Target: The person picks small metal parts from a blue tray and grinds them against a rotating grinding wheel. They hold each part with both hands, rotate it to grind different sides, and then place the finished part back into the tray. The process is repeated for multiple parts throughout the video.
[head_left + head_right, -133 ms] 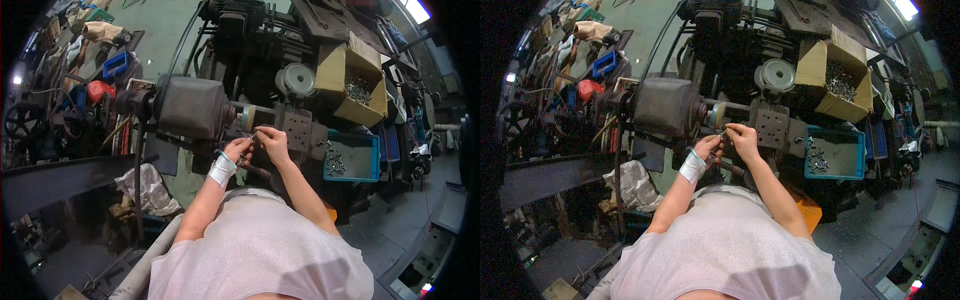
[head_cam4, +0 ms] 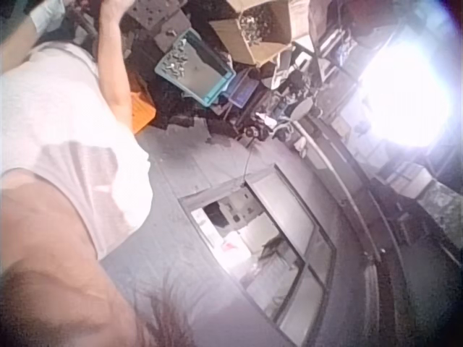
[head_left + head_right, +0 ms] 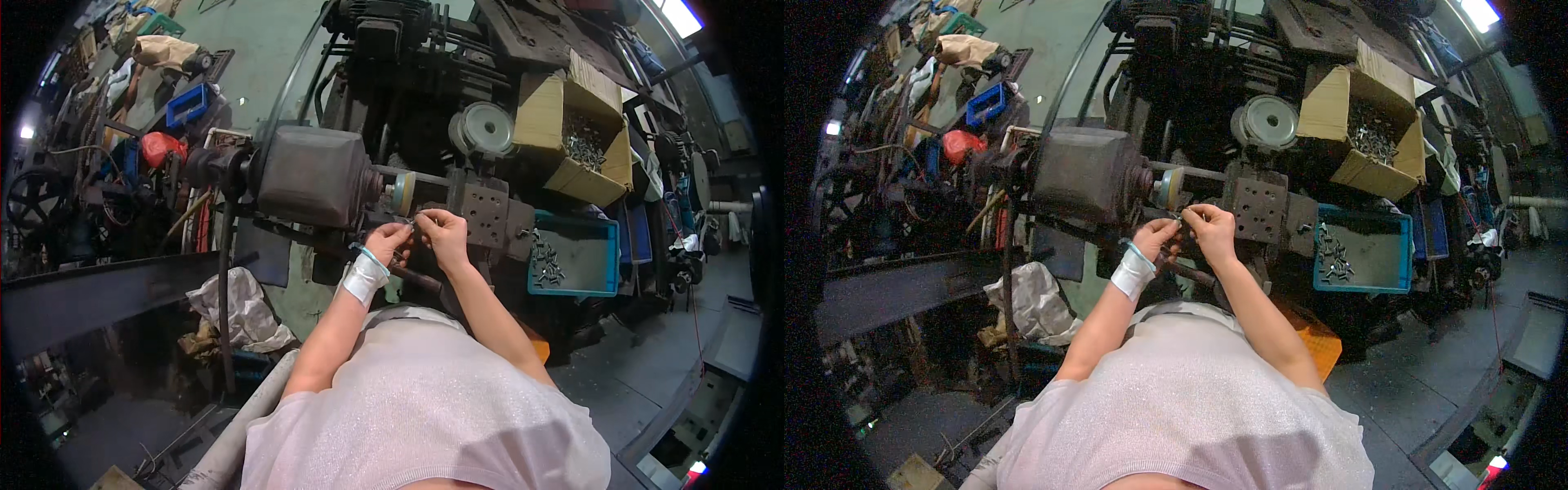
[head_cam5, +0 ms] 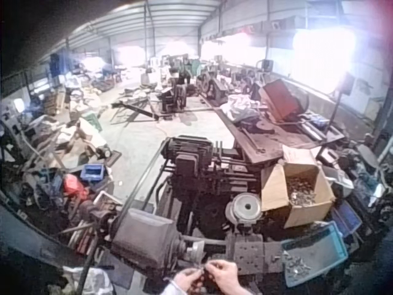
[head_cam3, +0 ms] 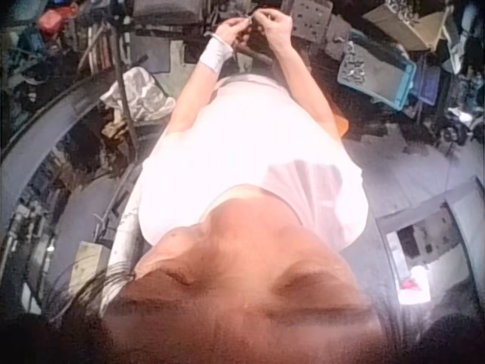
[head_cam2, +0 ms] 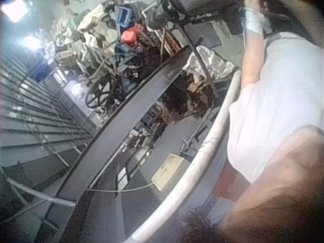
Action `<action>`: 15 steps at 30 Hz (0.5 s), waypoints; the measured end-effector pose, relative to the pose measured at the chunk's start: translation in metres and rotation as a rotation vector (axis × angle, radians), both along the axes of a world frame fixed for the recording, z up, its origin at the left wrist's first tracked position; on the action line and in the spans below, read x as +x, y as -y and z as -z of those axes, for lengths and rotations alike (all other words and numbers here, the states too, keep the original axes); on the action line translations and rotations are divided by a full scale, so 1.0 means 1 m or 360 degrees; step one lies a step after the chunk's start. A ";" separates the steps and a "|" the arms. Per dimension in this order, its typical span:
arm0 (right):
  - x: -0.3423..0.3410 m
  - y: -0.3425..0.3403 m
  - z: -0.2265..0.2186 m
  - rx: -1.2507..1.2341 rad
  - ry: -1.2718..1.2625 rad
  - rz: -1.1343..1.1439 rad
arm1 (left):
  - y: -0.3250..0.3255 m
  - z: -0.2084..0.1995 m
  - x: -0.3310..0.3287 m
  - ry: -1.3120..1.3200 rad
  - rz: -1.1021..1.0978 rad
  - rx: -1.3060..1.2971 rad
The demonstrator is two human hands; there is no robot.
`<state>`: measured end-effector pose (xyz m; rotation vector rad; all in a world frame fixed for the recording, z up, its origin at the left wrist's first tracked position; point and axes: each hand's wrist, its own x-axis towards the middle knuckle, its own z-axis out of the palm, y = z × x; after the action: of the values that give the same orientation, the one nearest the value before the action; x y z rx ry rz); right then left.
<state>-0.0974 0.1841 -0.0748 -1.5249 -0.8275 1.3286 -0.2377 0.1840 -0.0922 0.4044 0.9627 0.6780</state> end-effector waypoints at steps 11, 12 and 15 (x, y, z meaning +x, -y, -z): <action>-0.002 -0.019 0.021 0.0037 0.0424 -0.0015 | -0.011 0.007 0.006 -0.0320 0.0028 0.0145; -0.003 -0.020 0.023 0.0047 0.0427 0.0004 | -0.010 0.006 0.007 -0.0318 -0.0019 0.0118; -0.007 -0.021 0.024 0.0053 0.0425 0.0045 | -0.009 0.001 0.011 -0.0361 -0.0114 0.0085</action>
<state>-0.1041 0.2049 -0.0985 -1.7046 -0.9850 1.0992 -0.2262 0.1934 -0.0928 0.5037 1.1800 0.7344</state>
